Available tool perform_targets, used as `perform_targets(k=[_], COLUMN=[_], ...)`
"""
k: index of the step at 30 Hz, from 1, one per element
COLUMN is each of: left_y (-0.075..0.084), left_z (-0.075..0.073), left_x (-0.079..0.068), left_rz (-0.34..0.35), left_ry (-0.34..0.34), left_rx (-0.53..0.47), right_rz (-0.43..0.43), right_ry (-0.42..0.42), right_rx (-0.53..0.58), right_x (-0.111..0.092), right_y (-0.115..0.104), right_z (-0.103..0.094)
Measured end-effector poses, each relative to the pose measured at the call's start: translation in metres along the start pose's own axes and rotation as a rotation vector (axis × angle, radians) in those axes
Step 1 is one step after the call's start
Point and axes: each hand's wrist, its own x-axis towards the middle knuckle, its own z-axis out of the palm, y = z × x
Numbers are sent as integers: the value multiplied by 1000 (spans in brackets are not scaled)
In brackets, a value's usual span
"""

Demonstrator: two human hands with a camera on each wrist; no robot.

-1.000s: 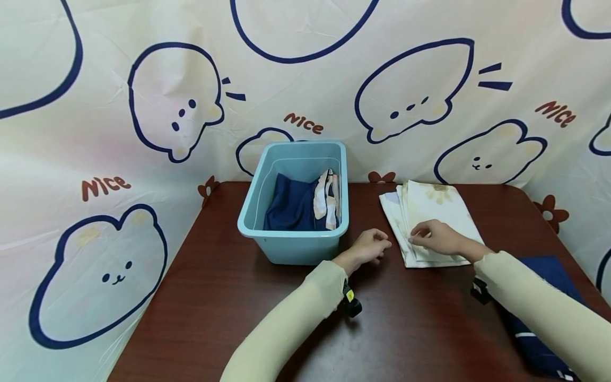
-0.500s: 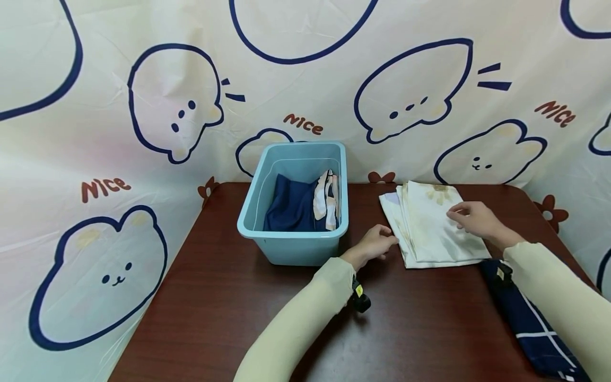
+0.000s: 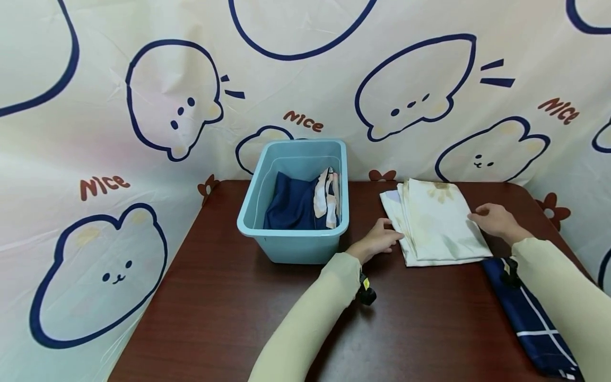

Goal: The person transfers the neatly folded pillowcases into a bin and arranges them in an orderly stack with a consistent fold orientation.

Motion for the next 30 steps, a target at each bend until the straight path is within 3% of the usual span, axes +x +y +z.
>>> perform_targets(k=[7, 14, 18, 25, 30], left_y=[-4, -5, -3, -2, -4], left_z=[-4, -4, -4, -7, -8], left_x=[5, 7, 6, 7, 4], left_rz=[1, -2, -20, -33, -3], left_ry=[-24, -33, -20, 75, 218], left_rx=[-52, -110, -125, -95, 0], right_rz=[61, -3, -35, -70, -76], right_ry=[-205, -400, -452, -507, -541], right_rx=[137, 210, 287, 407, 392], right_x=[10, 10, 9, 9, 8], right_y=[12, 13, 10, 7, 2], right_z=[-3, -7, -6, 0, 6])
